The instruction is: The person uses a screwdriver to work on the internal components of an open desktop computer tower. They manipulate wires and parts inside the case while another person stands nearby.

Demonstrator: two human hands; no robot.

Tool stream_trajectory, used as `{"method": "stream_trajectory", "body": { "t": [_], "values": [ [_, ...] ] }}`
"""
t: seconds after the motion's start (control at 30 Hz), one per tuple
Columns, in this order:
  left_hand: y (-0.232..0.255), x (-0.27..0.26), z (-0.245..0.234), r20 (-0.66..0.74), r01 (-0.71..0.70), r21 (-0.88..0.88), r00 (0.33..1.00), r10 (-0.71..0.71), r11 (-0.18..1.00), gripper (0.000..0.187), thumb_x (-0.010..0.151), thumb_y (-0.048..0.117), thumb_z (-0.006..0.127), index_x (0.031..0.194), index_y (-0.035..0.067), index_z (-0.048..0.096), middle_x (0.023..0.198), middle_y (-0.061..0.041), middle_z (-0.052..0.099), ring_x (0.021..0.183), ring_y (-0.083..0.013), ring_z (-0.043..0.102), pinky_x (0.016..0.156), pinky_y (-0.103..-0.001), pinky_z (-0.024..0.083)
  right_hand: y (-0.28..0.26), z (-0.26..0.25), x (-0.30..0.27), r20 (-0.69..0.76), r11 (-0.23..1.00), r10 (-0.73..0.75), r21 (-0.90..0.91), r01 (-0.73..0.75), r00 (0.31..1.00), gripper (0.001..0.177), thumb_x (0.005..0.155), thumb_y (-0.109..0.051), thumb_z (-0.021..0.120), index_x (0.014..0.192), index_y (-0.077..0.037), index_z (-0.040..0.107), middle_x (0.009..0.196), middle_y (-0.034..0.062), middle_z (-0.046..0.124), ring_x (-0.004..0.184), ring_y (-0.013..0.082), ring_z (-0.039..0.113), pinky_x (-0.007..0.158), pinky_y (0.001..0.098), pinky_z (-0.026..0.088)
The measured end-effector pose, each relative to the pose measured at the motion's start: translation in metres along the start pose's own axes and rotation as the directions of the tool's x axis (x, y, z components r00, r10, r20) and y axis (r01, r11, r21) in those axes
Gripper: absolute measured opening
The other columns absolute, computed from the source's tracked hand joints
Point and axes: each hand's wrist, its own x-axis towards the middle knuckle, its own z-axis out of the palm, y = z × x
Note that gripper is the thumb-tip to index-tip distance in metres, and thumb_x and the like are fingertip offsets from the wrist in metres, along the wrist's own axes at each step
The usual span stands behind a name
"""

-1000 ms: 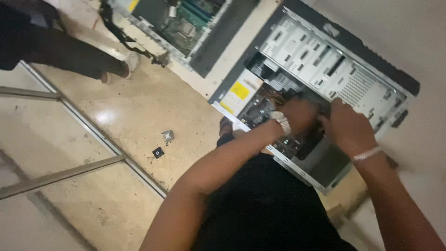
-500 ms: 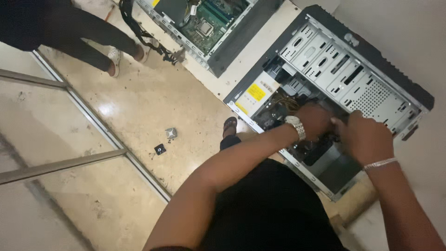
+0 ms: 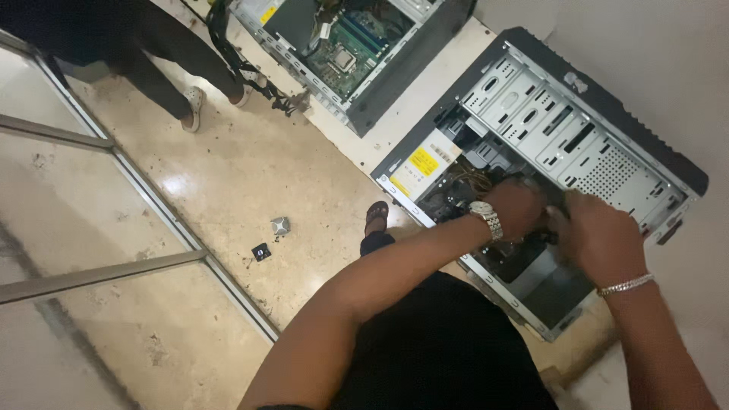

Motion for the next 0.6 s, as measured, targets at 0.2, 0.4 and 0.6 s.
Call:
{"method": "stream_trajectory", "body": {
  "t": [0.2,0.4,0.6],
  "values": [
    [-0.002,0.006,0.000,0.135,-0.137,0.146,0.984,0.117,0.980,0.022,0.083,0.036,0.076,0.076,0.015,0.079,0.079,-0.007,0.078,0.076,-0.0294,0.076,0.058,-0.045,0.059,-0.019,-0.030,0.000,-0.014,0.990,-0.008,0.138,0.009,1.000,0.050,0.101,-0.039,0.060,0.138,-0.007,0.065,0.115,0.0187,0.076,0.096,0.0346,0.077,0.074,0.0445,0.061],
    [-0.002,0.000,0.001,0.284,-0.086,0.130,0.958,0.046,0.988,0.024,0.091,0.024,0.070,0.068,0.022,0.070,0.064,0.002,0.067,0.057,-0.0138,0.062,0.052,-0.028,0.050,-0.024,-0.027,-0.002,0.069,0.985,0.112,0.124,-0.120,0.991,0.045,0.106,-0.046,0.056,0.124,-0.005,0.063,0.083,0.0176,0.075,0.069,0.0333,0.073,0.055,0.0438,0.054],
    [0.003,-0.003,-0.002,0.151,0.024,-0.002,0.988,-0.024,1.000,0.033,0.101,0.034,0.055,0.072,0.021,0.065,0.064,0.002,0.064,0.053,-0.0127,0.053,0.050,-0.031,0.043,-0.011,-0.013,0.001,0.134,0.979,0.200,0.022,-0.204,0.971,0.060,0.109,-0.061,0.046,0.095,-0.009,0.072,0.077,0.0101,0.076,0.065,0.0228,0.073,0.056,0.0362,0.052]
  ]
}}
